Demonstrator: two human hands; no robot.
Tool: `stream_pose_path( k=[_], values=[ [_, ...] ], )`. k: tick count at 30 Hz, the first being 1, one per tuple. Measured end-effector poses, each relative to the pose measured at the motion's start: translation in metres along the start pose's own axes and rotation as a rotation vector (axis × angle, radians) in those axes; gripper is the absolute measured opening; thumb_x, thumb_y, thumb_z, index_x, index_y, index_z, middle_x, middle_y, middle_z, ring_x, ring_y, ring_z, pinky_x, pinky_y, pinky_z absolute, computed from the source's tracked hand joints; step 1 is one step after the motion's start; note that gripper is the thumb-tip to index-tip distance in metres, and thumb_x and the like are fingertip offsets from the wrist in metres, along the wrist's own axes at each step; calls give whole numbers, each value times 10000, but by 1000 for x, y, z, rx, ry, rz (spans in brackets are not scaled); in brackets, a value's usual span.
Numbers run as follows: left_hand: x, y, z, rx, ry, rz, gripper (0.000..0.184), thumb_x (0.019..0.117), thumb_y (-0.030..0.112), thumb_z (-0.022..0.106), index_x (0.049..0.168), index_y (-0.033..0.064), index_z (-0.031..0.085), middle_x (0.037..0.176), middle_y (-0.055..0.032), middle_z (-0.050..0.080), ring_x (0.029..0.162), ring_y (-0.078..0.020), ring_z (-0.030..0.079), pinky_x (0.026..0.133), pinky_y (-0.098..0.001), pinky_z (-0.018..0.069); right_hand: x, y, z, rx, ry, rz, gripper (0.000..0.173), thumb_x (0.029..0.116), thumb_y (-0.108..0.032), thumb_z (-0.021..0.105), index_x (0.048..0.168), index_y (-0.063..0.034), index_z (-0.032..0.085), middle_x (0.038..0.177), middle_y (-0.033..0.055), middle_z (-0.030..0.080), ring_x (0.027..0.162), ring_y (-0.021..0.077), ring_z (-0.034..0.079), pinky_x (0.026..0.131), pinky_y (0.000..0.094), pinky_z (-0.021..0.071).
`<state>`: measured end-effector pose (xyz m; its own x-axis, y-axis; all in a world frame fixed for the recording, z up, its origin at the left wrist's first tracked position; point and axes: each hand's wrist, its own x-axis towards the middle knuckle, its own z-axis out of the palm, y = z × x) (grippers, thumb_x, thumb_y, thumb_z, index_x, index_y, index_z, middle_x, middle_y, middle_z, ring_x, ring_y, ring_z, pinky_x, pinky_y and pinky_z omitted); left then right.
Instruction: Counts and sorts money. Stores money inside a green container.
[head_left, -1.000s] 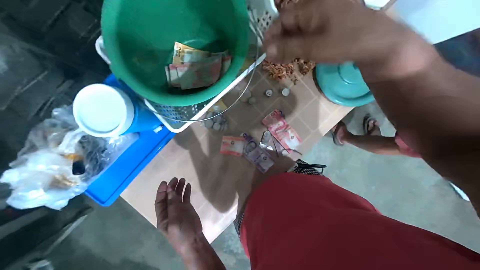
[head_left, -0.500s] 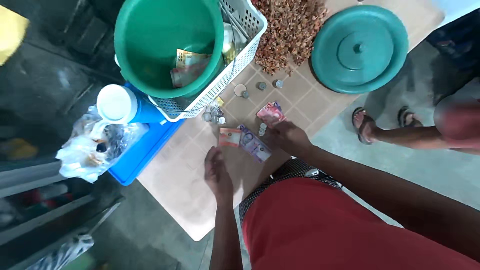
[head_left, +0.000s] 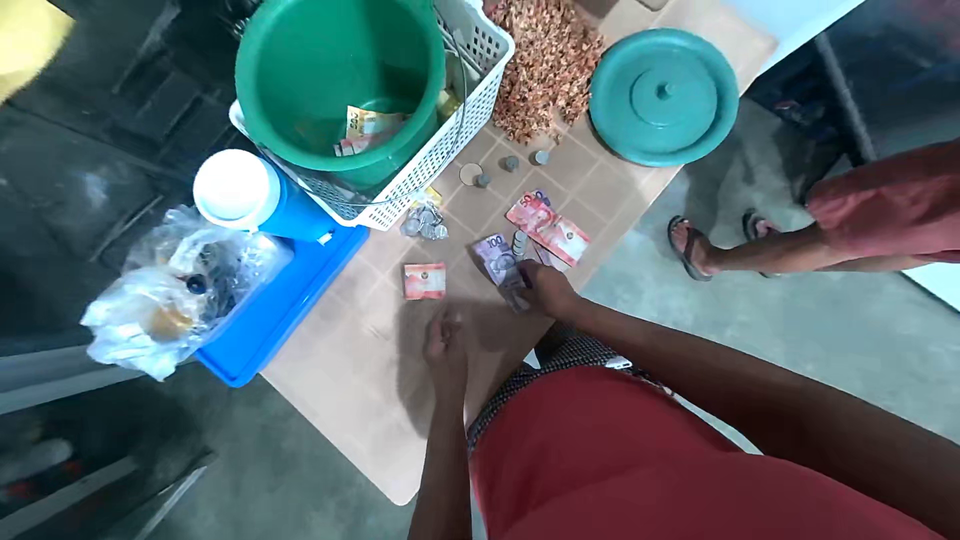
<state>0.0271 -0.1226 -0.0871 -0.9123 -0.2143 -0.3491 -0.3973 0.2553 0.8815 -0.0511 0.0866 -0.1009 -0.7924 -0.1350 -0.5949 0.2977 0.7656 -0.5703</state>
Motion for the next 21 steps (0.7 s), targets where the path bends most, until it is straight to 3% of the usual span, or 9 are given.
stream_pose_path(
  k=[2,4,6,8,11,14,17,19,21],
  values=[
    [-2,9,9,-306,-57,-212,396,1068,171,489,1360,-97,508,1281,-230,603,1075,-253,659,892,-402,569,0,0,-3,99,-75,-56,417,959,-129,697,1313,67,596,1117,278,676,1040,426,663,961,608,502],
    [1,12,16,-438,-157,-290,429,1068,246,481,1357,-68,521,1237,-196,632,1053,-239,662,889,-412,568,-12,-10,-7,161,-144,-144,331,953,-136,703,1193,80,631,1024,237,677,941,353,667,905,539,529],
    [3,19,23,-515,-211,-273,370,1055,218,492,1288,-64,544,1109,-135,671,976,-179,677,865,-370,581,-34,-23,-11,146,-243,-267,288,955,-118,688,1156,84,642,1012,223,678,921,317,669,893,497,540],
    [6,31,28,-601,-136,-241,203,1030,86,534,1158,-58,599,973,-84,708,887,-141,699,829,-346,594,-49,-31,-17,120,-304,-368,287,967,-121,677,1162,88,654,1052,230,681,944,309,667,908,475,533],
    [10,47,21,-626,-25,-182,137,1030,26,514,1090,-35,622,886,-43,723,808,-114,716,760,-320,621,-42,-22,-40,127,-52,-320,276,974,-105,663,1182,76,679,1113,245,684,1014,342,673,947,485,536],
    [11,44,8,-619,32,-140,144,1030,30,506,1092,-27,623,903,-37,729,837,-115,721,784,-325,625,1,25,-65,44,345,-107,511,899,-178,782,1322,50,609,1270,325,594,1168,506,581,966,660,483],
    [8,42,-8,-648,97,-124,142,1028,5,490,1082,-17,619,923,-34,739,857,-124,731,796,-333,631,28,45,-78,-82,359,76,736,864,-219,822,1483,-9,483,1364,348,526,1269,569,483,945,738,423],
    [4,40,-17,-677,159,-127,157,1028,0,480,1056,6,634,899,-24,745,836,-127,737,781,-332,635,36,46,-79,-52,325,84,659,893,-141,778,1470,-2,492,1319,326,573,1243,546,520,958,721,432],
    [0,39,-26,-696,193,-111,170,1036,5,461,1054,16,630,891,-19,742,829,-122,735,777,-329,635,37,45,-83,74,313,17,516,928,-57,713,1398,46,527,1159,298,660,1075,477,645,935,649,506]
  ],
)
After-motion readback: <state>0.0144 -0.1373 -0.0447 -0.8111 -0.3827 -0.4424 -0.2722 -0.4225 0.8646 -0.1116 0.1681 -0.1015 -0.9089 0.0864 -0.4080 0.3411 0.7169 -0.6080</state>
